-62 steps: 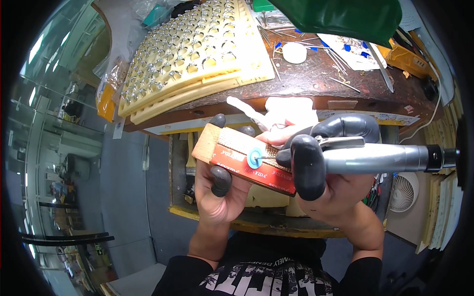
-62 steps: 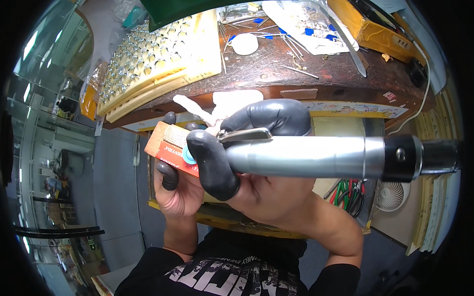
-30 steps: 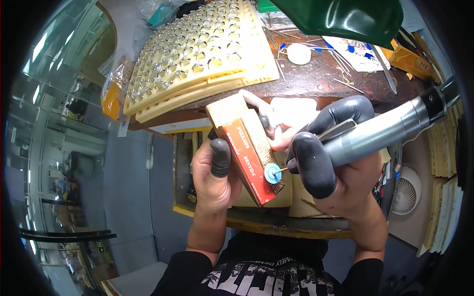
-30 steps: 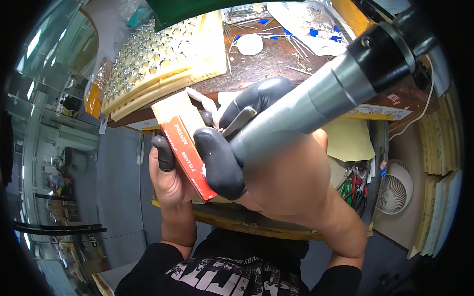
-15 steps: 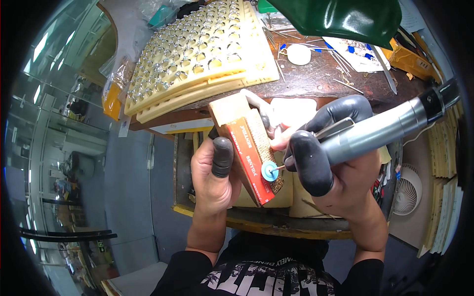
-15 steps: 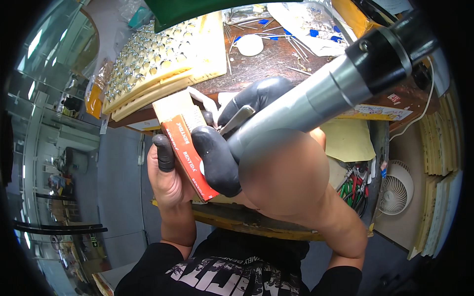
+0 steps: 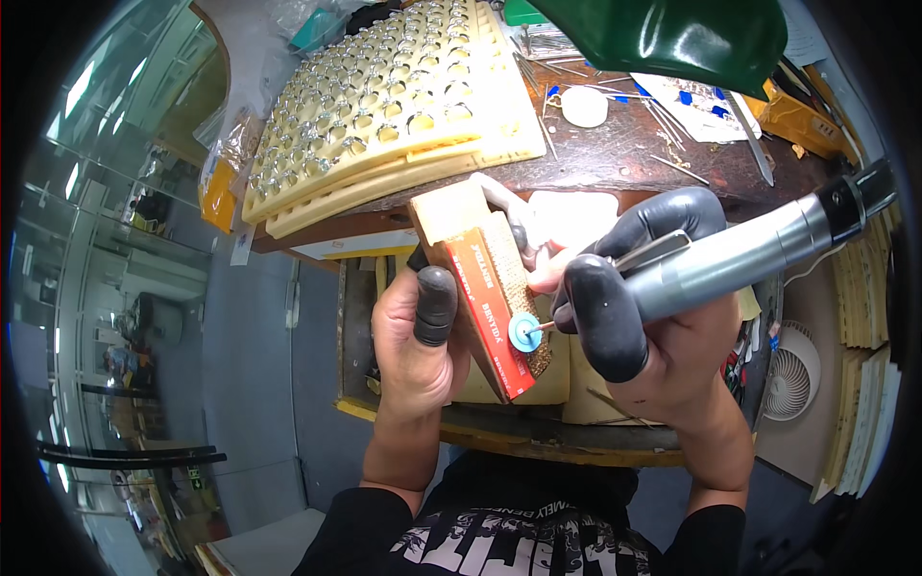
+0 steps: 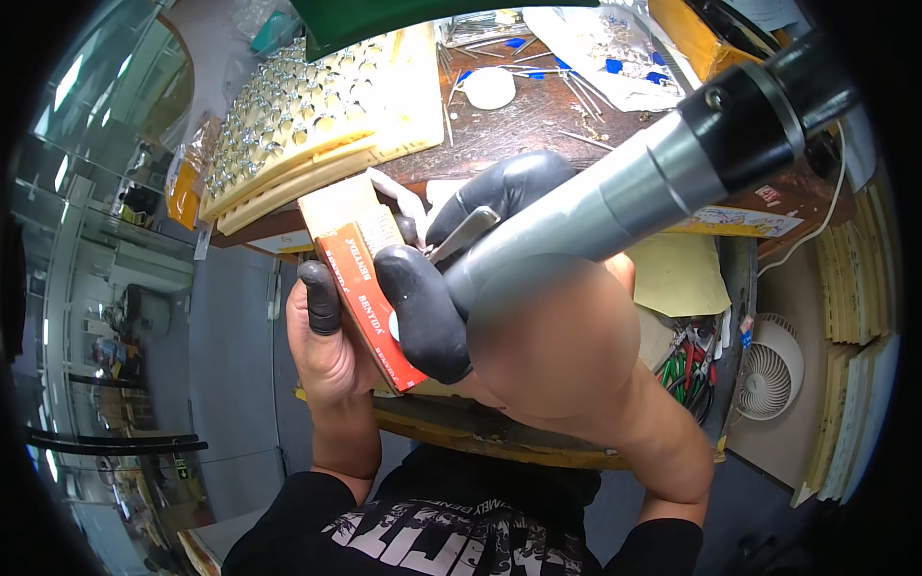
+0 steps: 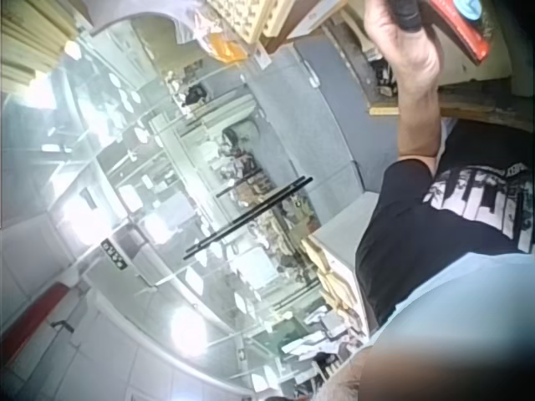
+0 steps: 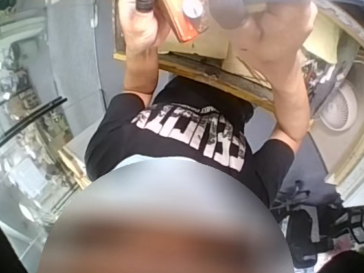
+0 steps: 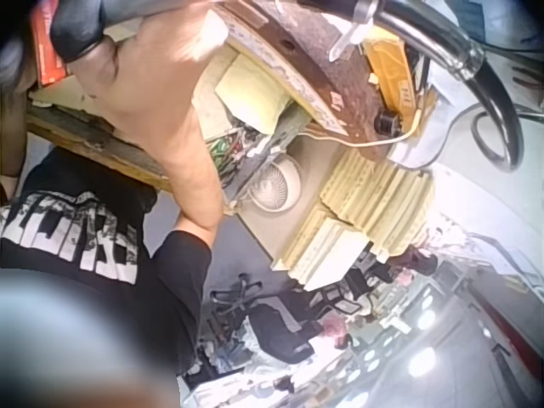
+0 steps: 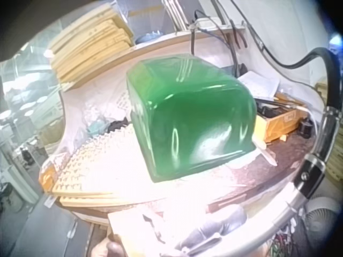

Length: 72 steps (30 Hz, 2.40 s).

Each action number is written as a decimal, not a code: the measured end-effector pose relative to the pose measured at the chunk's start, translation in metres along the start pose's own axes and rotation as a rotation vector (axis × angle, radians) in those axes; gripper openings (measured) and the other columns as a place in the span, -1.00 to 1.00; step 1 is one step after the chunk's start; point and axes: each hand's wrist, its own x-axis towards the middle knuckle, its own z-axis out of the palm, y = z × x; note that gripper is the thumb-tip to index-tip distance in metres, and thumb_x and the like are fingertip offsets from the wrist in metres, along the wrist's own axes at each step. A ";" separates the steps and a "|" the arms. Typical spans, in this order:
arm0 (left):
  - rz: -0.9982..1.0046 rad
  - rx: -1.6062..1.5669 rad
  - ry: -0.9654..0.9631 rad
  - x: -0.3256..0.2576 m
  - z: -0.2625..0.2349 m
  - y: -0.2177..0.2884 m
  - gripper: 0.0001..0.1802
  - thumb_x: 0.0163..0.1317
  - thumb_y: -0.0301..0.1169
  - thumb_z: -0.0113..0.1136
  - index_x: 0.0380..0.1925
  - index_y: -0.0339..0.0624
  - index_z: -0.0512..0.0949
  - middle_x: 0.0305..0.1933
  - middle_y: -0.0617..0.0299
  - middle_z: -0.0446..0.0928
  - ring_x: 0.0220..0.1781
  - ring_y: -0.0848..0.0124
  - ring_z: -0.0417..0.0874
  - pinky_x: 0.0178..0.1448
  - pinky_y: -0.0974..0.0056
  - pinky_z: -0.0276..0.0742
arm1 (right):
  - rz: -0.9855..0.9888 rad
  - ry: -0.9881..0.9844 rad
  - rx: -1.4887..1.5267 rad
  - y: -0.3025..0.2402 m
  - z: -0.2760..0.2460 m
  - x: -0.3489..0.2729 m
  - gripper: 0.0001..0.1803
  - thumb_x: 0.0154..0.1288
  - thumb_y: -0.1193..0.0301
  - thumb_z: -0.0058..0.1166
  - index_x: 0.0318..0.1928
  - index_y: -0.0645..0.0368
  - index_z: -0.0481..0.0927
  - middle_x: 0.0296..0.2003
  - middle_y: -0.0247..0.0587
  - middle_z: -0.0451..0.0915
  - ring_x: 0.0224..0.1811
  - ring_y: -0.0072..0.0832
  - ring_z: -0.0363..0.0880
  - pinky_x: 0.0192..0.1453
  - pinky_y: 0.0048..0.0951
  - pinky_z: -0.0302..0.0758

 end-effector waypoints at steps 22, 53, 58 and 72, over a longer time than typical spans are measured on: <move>0.017 0.035 0.020 -0.001 0.003 0.000 -0.36 0.38 -0.01 -0.01 0.13 -0.45 0.37 0.11 -0.09 0.48 0.14 0.19 0.56 0.27 0.03 0.44 | -0.042 -0.010 -0.017 0.001 -0.001 0.002 -0.82 0.32 0.52 0.08 -0.41 0.31 0.68 -0.46 -0.21 0.68 -0.40 -0.51 0.63 -0.01 -0.39 0.56; 0.001 0.013 -0.033 -0.004 -0.007 -0.001 -0.36 0.41 -0.05 -0.05 0.19 -0.46 0.30 0.14 -0.16 0.47 0.16 0.14 0.55 0.29 0.02 0.43 | -0.022 0.004 -0.050 -0.002 0.001 0.001 -0.86 0.28 0.50 0.13 -0.38 0.26 0.71 -0.43 -0.25 0.71 -0.32 -0.46 0.67 0.10 -0.35 0.49; -0.004 0.041 -0.043 -0.006 -0.006 0.002 -0.37 0.41 -0.06 -0.03 0.17 -0.47 0.33 0.12 -0.14 0.49 0.16 0.15 0.56 0.30 0.03 0.42 | 0.000 0.025 0.001 0.000 0.003 -0.001 -0.84 0.29 0.52 0.10 -0.38 0.32 0.70 -0.45 -0.19 0.68 -0.36 -0.46 0.67 -0.07 -0.38 0.61; -0.010 0.021 -0.034 -0.001 -0.005 0.000 -0.33 0.41 -0.02 -0.08 0.19 -0.49 0.31 0.12 -0.15 0.49 0.16 0.13 0.55 0.28 0.02 0.43 | -0.033 0.040 0.004 -0.001 0.002 0.001 -0.84 0.28 0.56 0.08 -0.39 0.38 0.67 -0.47 -0.16 0.65 -0.42 -0.51 0.63 -0.13 -0.40 0.64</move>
